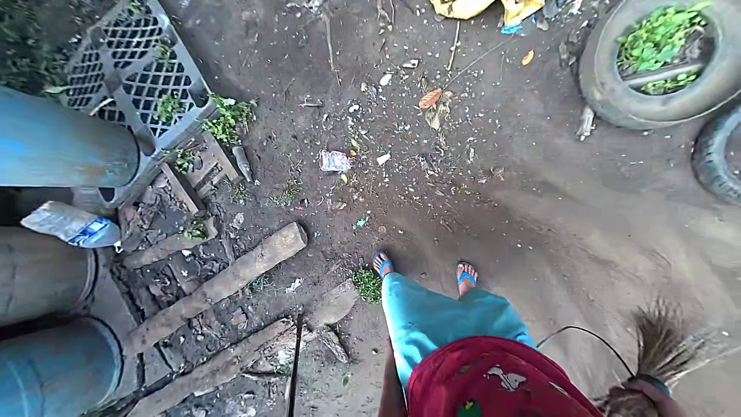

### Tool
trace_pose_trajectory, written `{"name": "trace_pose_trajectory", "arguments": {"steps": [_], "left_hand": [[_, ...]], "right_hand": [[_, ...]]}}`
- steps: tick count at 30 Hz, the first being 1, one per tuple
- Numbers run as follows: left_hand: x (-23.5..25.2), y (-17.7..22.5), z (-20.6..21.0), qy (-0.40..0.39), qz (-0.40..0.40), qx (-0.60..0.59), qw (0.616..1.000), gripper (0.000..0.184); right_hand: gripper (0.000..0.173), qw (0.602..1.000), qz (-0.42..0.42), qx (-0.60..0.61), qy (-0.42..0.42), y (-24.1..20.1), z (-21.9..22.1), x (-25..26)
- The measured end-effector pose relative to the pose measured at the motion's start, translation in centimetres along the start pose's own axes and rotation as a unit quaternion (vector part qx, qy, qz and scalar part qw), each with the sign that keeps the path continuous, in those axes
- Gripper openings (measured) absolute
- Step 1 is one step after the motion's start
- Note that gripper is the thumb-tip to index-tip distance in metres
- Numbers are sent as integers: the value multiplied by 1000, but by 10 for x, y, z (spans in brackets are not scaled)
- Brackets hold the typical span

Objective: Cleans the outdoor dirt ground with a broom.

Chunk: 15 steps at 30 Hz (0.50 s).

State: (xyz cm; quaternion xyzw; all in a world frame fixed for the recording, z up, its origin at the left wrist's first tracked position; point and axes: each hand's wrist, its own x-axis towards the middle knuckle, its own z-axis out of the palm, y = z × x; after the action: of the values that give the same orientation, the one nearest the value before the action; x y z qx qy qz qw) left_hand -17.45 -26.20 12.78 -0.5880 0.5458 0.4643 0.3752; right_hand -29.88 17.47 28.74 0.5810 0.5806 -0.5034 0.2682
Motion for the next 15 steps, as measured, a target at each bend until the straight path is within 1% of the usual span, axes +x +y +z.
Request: {"name": "trace_pose_trajectory", "arguments": {"steps": [1,2,4,5,6,7,8,9,10,11,12,13,14,15], "left_hand": [[5,11,-18,1,1,51,999,40],[13,13,-38,-2,-4,98,995,41],[34,8,-86,-18,-16,111,993,39],[45,10,-113,-28,-13,113,993,38],[49,16,-138,-31,-1,106,994,35],[46,26,-164,-24,17,80,996,34],[45,38,-188,-4,40,41,998,33],[43,49,-210,14,65,0,998,34],[37,60,-232,22,78,-37,996,37],[33,73,-252,26,91,-65,993,39],[31,89,-268,33,103,-81,991,40],[30,104,-281,40,111,-88,989,41],[29,117,-294,47,115,-88,988,41],[32,130,-304,56,120,-84,988,40]], "right_hand": [[17,1000,5,11,17,-1,12,10],[22,999,11,4,35,-4,29,22],[28,999,41,6,34,-8,71,54],[31,998,57,3,26,-12,105,65],[33,998,64,-17,14,-20,150,64],[34,996,68,-57,-6,-31,206,56],[32,991,64,-108,-46,-43,270,40],[29,978,43,-173,-107,-54,335,18],[25,955,19,-235,-180,-61,394,-9],[24,928,-2,-281,-245,-66,448,-36],[23,906,-17,-300,-299,-72,499,-62],[21,893,-27,-289,-345,-78,539,-85],[18,887,-25,-253,-385,-82,567,-105],[17,880,-16,-204,-429,-85,583,-118]]}}
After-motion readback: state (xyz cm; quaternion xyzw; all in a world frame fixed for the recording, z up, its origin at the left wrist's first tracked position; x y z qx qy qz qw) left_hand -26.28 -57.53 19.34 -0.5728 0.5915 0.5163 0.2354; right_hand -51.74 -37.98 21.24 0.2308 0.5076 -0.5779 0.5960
